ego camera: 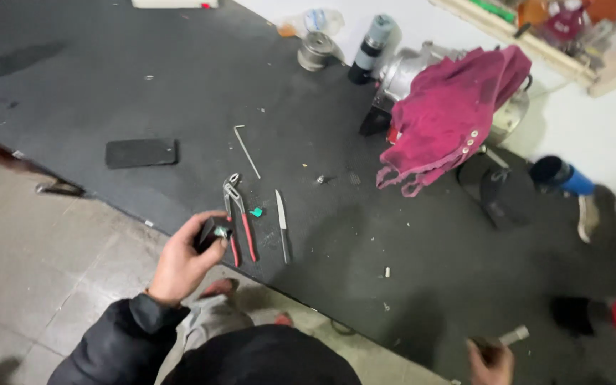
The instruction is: The person uses pliers to pry and remove a small green plastic piece from a black rectangular electronic component on a workbench. They then use a knife to scrape or clean the component's surface. The task is interrupted by a brief walk around the workshop.
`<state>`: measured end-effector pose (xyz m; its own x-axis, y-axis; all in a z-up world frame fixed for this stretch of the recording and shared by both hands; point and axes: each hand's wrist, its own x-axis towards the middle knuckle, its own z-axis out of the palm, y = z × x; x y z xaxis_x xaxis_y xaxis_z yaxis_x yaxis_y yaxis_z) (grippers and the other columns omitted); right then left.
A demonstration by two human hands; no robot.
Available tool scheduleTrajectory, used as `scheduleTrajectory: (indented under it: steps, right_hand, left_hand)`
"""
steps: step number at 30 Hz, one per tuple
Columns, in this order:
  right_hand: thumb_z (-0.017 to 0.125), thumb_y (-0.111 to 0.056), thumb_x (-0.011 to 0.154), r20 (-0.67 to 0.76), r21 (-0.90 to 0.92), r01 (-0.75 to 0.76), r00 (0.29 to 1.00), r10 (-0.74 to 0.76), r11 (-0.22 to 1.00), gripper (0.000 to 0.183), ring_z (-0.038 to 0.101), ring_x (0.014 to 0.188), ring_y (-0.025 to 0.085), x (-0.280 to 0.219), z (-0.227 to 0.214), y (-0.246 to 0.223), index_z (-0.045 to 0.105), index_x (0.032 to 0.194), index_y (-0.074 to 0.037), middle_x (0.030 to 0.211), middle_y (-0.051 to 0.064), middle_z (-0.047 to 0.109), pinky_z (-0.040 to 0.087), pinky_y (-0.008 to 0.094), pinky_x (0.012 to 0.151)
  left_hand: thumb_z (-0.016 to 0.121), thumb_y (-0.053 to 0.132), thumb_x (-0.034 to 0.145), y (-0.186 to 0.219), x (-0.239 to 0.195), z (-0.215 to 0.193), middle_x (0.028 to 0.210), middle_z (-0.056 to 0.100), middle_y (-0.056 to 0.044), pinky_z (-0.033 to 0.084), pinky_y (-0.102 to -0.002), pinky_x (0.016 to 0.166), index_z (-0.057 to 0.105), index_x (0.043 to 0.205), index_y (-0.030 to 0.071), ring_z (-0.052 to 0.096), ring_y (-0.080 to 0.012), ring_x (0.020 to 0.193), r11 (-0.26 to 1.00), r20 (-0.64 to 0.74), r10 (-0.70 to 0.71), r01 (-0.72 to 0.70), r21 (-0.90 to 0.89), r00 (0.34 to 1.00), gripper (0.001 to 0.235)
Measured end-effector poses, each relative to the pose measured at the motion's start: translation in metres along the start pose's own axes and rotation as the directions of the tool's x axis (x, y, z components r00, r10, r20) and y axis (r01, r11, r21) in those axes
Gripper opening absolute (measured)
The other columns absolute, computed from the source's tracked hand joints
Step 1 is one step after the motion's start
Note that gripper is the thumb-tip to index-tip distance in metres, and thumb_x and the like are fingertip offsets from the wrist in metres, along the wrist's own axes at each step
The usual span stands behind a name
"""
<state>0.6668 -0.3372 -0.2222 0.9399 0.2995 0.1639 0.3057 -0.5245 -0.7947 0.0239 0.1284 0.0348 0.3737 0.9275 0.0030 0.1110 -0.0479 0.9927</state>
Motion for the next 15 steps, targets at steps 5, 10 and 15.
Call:
scheduleTrajectory:
  steps: [5,10,15]
  right_hand:
    - [0.091,-0.020,0.069,0.391,-0.143,0.381,0.870,-0.301,0.914,0.053,0.063,0.083,0.023,-0.166,0.130,-0.230,0.062,0.111,-0.005,0.096,0.010,0.064,0.054,0.036,0.075]
    - [0.089,-0.016,0.067,0.443,-0.119,0.488,0.806,-0.393,0.865,0.045,0.062,0.090,0.028,-0.238,0.245,-0.319,0.068,0.107,-0.009,0.095,0.008,0.069,0.054,0.040,0.078]
    - [0.086,-0.020,0.072,0.466,-0.204,0.509,0.802,-0.374,0.836,0.041,0.062,0.098,0.033,-0.264,0.299,-0.345,0.067,0.109,-0.013,0.099,0.006,0.072,0.052,0.043,0.085]
  left_hand:
    - [0.064,0.000,0.091,-0.015,0.102,-0.023,0.094,0.065,-0.005,0.056,-0.028,0.071,0.056,0.137,0.004,0.065,-0.0111,0.078,0.971,0.239,0.010,0.048,-0.235,0.971,0.047]
    - [0.062,-0.001,0.092,-0.013,0.169,-0.056,0.095,0.064,-0.003,0.055,-0.027,0.066,0.054,0.135,0.005,0.063,-0.0102,0.073,0.912,0.391,0.102,0.071,-0.404,0.915,0.044]
    - [0.067,-0.002,0.094,0.002,0.201,-0.099,0.095,0.058,-0.003,0.050,-0.027,0.067,0.057,0.137,0.006,0.057,-0.0100,0.075,0.931,0.476,0.158,0.031,-0.364,0.865,0.045]
